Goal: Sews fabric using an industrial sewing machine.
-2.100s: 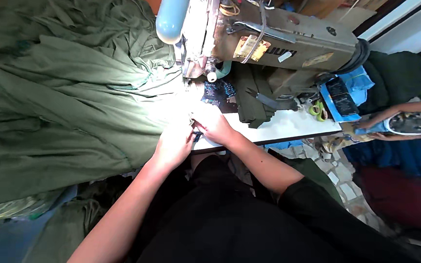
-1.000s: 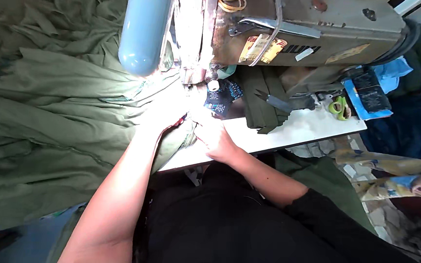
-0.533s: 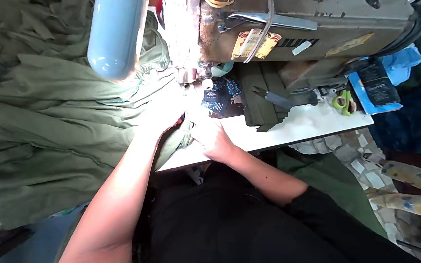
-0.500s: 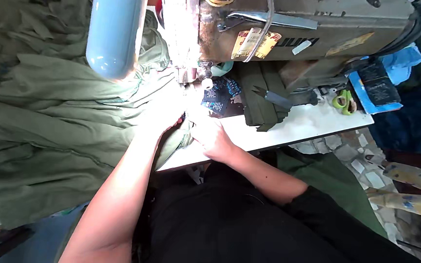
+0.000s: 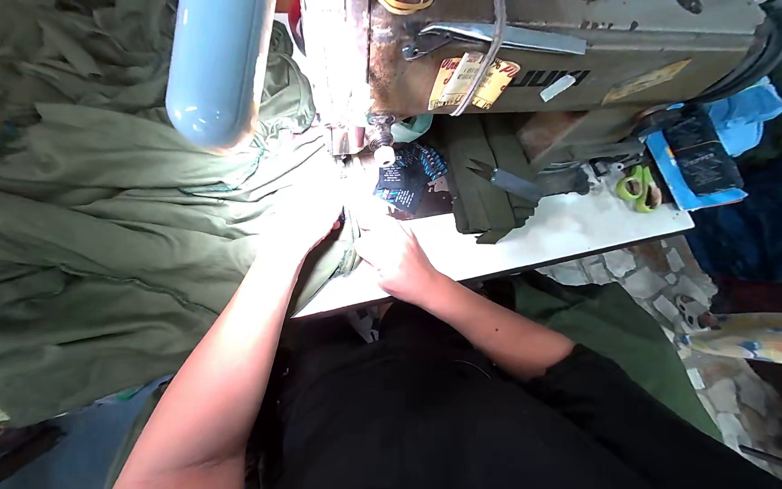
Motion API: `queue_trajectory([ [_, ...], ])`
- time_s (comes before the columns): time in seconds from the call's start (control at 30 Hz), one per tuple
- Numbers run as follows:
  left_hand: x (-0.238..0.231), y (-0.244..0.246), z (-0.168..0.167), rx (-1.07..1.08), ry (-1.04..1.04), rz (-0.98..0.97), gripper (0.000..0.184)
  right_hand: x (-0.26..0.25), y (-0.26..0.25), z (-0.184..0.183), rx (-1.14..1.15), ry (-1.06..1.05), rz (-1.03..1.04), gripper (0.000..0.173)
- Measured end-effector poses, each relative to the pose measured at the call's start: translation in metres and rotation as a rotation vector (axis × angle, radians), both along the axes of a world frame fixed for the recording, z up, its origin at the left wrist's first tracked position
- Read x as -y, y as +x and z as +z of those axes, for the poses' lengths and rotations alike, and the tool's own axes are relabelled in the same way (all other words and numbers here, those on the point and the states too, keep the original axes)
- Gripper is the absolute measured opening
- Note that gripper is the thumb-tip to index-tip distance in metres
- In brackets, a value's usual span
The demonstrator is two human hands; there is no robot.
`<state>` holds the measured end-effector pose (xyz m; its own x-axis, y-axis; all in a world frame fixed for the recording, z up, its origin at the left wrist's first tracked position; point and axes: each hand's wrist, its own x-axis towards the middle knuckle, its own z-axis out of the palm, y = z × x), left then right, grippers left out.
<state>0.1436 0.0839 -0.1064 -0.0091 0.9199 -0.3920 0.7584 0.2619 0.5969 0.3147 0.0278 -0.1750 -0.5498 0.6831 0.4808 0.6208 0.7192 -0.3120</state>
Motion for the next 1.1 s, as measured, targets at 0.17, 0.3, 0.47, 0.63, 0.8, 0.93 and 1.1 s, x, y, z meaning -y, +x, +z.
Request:
queue_trajectory([
  [0.17, 0.006, 0.004, 0.000, -0.172, 0.082, -0.046, 0.030, 0.003, 0.001, 0.002, 0.036, 0.014, 0.034, 0.016],
  [0.3, 0.021, 0.008, 0.000, -0.298, 0.346, -0.129, 0.033, 0.001, 0.004, 0.010, 0.089, 0.038, 0.110, 0.012],
  [0.47, 0.026, -0.010, -0.046, -0.176, 0.848, -0.616, 0.047, -0.003, 0.005, 0.020, 0.140, 0.048, 0.198, 0.012],
  [0.63, 0.027, -0.021, -0.050, -0.257, 0.815, -0.736, 0.055, -0.002, 0.002, 0.033, 0.238, -0.006, 0.191, 0.011],
  [0.8, 0.030, -0.031, -0.049, -0.339, 0.753, -0.761, 0.060, -0.001, 0.000, 0.038, 0.251, -0.038, 0.185, 0.011],
  [0.93, 0.032, -0.030, -0.051, -0.367, 0.728, -0.759, 0.059, 0.000, 0.001, 0.044, 0.272, -0.087, 0.189, 0.011],
  [1.1, 0.028, -0.031, -0.055, -0.334, 0.728, -0.733, 0.060, -0.002, 0.000, 0.044, 0.374, -0.086, 0.185, 0.012],
])
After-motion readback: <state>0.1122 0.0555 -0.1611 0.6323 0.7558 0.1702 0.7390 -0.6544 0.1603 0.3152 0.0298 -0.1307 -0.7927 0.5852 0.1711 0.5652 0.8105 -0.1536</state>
